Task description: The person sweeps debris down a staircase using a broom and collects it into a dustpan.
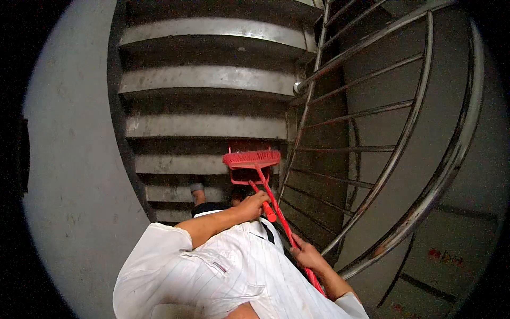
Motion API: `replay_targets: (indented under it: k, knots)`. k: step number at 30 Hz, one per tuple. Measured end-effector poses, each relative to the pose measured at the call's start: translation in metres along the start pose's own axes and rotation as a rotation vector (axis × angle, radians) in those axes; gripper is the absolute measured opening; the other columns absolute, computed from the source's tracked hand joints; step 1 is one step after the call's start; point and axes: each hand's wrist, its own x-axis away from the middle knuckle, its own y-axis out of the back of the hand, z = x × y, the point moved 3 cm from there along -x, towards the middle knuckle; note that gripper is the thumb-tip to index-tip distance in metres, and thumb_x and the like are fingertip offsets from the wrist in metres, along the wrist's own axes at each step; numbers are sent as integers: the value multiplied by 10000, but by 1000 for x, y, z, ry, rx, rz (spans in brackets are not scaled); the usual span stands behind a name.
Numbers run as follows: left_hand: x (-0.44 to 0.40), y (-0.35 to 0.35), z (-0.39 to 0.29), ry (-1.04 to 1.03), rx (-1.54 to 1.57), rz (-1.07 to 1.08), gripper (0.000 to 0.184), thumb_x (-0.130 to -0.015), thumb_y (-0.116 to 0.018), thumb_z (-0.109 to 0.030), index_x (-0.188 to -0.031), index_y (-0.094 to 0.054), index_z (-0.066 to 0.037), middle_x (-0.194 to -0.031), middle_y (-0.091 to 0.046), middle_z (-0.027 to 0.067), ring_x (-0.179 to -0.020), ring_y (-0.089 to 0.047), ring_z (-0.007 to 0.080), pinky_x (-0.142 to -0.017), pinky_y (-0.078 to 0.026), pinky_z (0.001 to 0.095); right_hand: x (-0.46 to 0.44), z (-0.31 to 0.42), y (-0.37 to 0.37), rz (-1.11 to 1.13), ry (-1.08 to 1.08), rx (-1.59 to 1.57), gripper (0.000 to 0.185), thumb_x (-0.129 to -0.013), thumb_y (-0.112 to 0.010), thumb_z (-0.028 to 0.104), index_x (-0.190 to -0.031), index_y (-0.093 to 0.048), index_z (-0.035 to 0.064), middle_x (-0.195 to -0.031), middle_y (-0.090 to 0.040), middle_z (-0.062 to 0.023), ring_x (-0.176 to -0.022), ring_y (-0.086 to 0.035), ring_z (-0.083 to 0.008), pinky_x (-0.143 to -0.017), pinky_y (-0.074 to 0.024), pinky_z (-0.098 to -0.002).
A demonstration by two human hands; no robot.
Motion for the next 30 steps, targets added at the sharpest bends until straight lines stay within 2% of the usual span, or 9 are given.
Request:
replay_targets:
  k: [1, 5, 8, 13, 15, 20, 24, 27, 30]
  knots:
    - [-1, -3, 1, -2, 1, 3, 261, -842, -581, -66, -1100, -590, -108, -1140, -553, 159, -1040, -584, 415, -820, -507, 505, 6, 9, 7, 15, -75, -14, 644, -939, -559, 172, -1531, -311, 112, -971, -613, -92, -804, -571, -170, -734, -452, -295]
    - [-10, -5, -2, -2, -27, -6, 297, -806, -625, -28, -1094, -584, -85, -1103, -565, 160, -1014, -600, 405, -831, -514, 474, -14, 44, 35, -19, -189, -140, 660, -927, -556, 190, -1538, -307, 164, -819, -631, -76, -633, -571, -160, -613, -495, -324]
    - [-12, -1, -11, 9, -12, 7, 275, -816, -632, -48, -1085, -592, -88, -1103, -568, 159, -1001, -602, 404, -824, -516, 473, -77, 49, 54, -154, 37, -163, 656, -931, -555, 174, -1538, -306, 165, -718, -573, -31, -533, -511, -134, -513, -451, -319]
    - [-4, 11, -20, 15, -14, 31, 254, -827, -597, -47, -1077, -598, -91, -1110, -562, 157, -1000, -601, 410, -822, -511, 484, -123, 66, 41, -165, -73, -277, 666, -929, -536, 132, -1546, -293, 193, -647, -512, 2, -503, -465, -112, -466, -401, -289]
    - [-3, 14, -21, 23, -29, 17, 260, -818, -608, -31, -1074, -602, -78, -1107, -569, 157, -985, -610, 405, -821, -520, 470, -120, 21, 18, -164, 15, -281, 668, -934, -534, 134, -1550, -278, 171, -637, -506, 6, -502, -467, -113, -465, -403, -292]
    - [-11, 14, -14, 47, -60, 9, 281, -805, -596, -12, -1080, -605, -67, -1115, -572, 158, -999, -609, 404, -831, -522, 466, -18, 17, 8, -26, -131, -352, 655, -935, -544, 128, -1542, -299, 157, -656, -531, 8, -518, -494, -108, -498, -432, -286]
    - [-16, 8, -13, 3, -29, -45, 277, -801, -599, -10, -1073, -605, -62, -1097, -566, 165, -982, -605, 408, -829, -521, 463, -3, 32, 33, 35, -161, -268, 656, -923, -562, 124, -1533, -321, 136, -797, -595, -12, -621, -525, -102, -561, -442, -262]
    - [-12, 12, -12, 40, -21, -57, 276, -802, -612, -23, -1073, -611, -69, -1090, -558, 169, -975, -600, 410, -834, -515, 462, -51, 46, 48, -63, -11, -162, 657, -929, -564, 136, -1537, -315, 143, -850, -602, -17, -641, -523, -106, -570, -449, -263]
    - [-2, 20, -20, 59, -3, 31, 279, -807, -642, -60, -1084, -610, -79, -1100, -556, 163, -987, -598, 407, -840, -503, 462, -92, 55, 47, -203, -39, -295, 648, -933, -538, 104, -1538, -312, 161, -671, -489, 24, -501, -440, -101, -462, -390, -284]
